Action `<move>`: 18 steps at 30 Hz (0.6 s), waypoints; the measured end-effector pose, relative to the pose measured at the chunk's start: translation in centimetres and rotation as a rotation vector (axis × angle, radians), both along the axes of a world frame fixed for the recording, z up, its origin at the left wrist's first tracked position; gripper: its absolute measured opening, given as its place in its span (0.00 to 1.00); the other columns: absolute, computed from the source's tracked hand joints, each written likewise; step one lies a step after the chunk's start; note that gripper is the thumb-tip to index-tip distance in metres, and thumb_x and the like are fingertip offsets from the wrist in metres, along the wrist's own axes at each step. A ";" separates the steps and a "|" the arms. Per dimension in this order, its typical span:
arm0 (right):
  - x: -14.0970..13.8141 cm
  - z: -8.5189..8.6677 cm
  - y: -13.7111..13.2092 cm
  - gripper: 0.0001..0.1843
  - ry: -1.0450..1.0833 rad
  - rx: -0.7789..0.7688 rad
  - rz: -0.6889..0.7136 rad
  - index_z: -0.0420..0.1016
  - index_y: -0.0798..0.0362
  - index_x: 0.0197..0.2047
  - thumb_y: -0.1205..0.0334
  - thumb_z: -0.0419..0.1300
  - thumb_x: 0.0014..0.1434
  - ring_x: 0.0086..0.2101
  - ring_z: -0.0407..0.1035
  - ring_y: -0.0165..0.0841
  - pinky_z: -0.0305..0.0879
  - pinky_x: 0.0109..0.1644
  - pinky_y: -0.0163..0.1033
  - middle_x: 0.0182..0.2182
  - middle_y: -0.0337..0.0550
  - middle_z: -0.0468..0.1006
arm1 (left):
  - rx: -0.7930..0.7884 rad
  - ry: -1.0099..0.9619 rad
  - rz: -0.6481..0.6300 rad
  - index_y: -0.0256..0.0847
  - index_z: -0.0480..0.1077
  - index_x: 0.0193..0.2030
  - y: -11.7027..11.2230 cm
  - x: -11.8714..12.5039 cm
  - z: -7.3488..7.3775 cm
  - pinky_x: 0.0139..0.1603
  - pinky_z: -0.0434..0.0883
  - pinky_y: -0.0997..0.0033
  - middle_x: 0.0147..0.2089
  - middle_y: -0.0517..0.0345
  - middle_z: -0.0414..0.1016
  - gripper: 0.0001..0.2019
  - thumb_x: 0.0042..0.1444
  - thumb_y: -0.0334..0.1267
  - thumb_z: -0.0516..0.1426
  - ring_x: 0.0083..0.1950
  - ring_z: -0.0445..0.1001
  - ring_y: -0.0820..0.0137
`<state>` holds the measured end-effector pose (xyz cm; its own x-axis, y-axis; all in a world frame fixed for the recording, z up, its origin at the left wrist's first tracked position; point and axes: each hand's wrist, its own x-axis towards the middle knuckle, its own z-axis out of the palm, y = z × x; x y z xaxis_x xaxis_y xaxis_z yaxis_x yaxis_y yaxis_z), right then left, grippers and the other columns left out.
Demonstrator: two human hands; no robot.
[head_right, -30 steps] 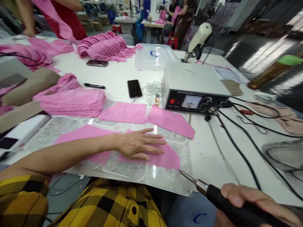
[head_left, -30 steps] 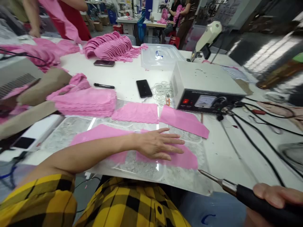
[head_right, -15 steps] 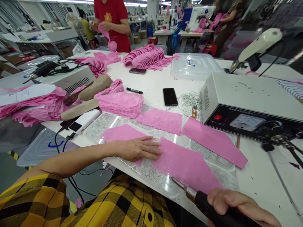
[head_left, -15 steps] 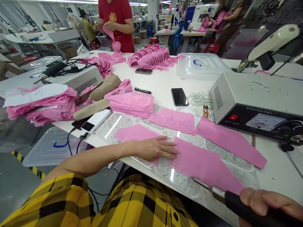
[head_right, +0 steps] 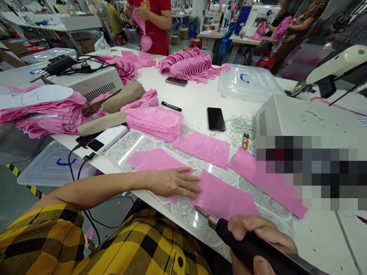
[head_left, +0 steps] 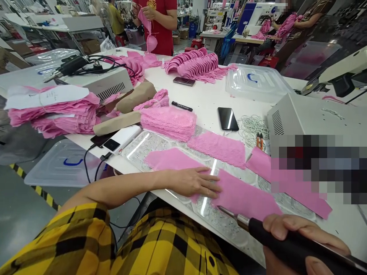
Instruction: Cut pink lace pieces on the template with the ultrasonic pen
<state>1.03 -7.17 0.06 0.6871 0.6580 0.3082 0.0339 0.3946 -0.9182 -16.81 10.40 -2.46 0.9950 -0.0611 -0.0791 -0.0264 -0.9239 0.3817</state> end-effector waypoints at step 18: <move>-0.6 -0.1 1.3 0.07 -0.097 0.134 0.172 0.70 0.53 0.36 0.62 0.60 0.53 0.27 0.67 0.32 0.69 0.32 0.43 0.31 0.41 0.73 | 0.052 -0.120 -0.026 0.45 0.70 0.62 -0.1 -0.1 -0.8 0.76 0.41 0.56 0.69 0.59 0.62 0.21 0.65 0.27 0.50 0.74 0.51 0.63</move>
